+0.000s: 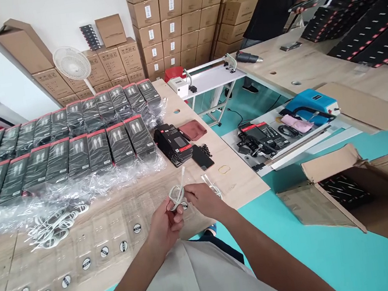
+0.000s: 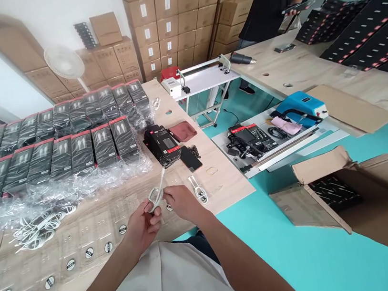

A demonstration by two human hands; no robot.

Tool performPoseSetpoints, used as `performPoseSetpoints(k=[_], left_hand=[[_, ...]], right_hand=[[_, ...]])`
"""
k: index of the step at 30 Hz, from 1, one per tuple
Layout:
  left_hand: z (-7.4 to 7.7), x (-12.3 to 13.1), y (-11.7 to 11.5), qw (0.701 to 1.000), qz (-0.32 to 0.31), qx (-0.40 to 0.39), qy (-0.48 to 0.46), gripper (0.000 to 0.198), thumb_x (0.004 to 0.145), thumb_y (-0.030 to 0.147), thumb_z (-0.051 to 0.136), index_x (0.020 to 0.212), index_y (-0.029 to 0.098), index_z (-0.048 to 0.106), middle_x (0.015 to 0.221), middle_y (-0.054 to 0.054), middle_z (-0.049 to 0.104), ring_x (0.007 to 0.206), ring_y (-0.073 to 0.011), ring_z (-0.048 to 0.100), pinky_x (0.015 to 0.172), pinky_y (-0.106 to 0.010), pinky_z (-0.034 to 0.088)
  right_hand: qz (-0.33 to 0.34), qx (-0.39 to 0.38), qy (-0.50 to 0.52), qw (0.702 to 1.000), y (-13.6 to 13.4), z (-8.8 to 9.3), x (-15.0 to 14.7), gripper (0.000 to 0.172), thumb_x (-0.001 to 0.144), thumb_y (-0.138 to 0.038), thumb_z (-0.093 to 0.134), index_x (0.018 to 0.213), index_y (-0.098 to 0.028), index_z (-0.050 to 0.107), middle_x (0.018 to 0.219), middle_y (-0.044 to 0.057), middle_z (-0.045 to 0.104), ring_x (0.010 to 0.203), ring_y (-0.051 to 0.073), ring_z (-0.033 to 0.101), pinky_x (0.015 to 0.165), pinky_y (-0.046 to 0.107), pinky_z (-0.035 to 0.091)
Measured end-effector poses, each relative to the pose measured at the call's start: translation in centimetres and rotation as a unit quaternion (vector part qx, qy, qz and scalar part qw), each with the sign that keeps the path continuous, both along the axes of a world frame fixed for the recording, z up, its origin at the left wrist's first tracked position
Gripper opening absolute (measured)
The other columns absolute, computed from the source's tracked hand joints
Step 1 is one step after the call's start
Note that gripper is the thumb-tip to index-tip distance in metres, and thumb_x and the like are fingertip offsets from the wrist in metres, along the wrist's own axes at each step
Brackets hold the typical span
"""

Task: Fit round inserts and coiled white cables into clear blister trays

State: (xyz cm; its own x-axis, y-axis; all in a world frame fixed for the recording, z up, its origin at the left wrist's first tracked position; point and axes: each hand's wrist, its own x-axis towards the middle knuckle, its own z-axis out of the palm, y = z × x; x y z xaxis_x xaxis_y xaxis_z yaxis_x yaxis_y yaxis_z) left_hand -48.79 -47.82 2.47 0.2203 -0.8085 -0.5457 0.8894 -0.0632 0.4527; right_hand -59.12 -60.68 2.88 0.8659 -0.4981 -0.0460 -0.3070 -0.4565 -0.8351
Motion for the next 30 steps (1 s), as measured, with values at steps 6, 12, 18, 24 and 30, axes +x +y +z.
performPoseSetpoints(k=[6,12,18,24,30], left_hand=[[-0.1,-0.3,-0.7,0.999,-0.005,0.017,-0.04,0.036,0.083,0.042,0.062,0.067,0.019,0.039,0.065,-0.002,0.057,0.047,-0.0053,0.041,0.039,-0.017,0.018],[-1.5,-0.6,-0.4,0.966,-0.051,0.08,-0.242,0.043,0.077,0.057,0.063,0.068,0.018,0.048,0.064,-0.002,0.058,0.049,-0.0075,0.043,0.044,-0.019,0.024],[-2.1,-1.0,-0.2,0.978,-0.027,0.035,-0.204,0.046,0.075,0.057,0.066,0.064,0.018,0.046,0.068,-0.003,0.061,0.053,-0.0087,0.047,0.047,-0.021,0.028],[-2.5,-1.1,-0.1,0.992,-0.11,0.022,-0.05,0.035,0.08,0.049,0.067,0.092,0.018,0.056,0.088,-0.01,0.069,0.069,-0.0174,0.066,0.051,-0.022,0.043],[-3.6,0.7,0.4,0.989,-0.059,0.134,-0.012,0.027,0.087,0.03,0.061,0.11,0.018,0.054,0.093,-0.009,0.071,0.071,-0.0164,0.069,0.052,-0.022,0.049]], right_hand=[[-0.207,-0.146,-0.104,0.962,1.5,-1.3,0.0,0.029,0.092,-0.036,0.052,0.111,-0.019,0.066,0.085,0.005,0.066,0.075,0.018,0.059,0.069,0.028,0.044],[-0.127,-0.292,-0.16,0.934,1.6,0.2,0.7,0.02,0.092,-0.029,0.057,0.083,-0.024,0.074,0.075,0.003,0.066,0.078,0.018,0.054,0.08,0.036,0.036],[-0.286,0.017,-0.207,0.936,2.3,-0.2,0.5,0.024,0.083,-0.042,0.063,0.098,-0.025,0.071,0.089,0.004,0.066,0.087,0.02,0.058,0.084,0.038,0.044],[-0.188,0.389,-0.162,0.887,2.0,-4.6,-0.2,0.048,0.084,-0.061,0.051,0.113,-0.023,0.056,0.09,0.006,0.068,0.071,0.02,0.063,0.06,0.032,0.049],[-0.178,-0.006,0.185,0.966,-2.1,-7.9,-3.8,0.024,0.091,-0.033,0.047,0.106,-0.021,0.061,0.093,0.008,0.07,0.088,0.022,0.065,0.072,0.031,0.045]])
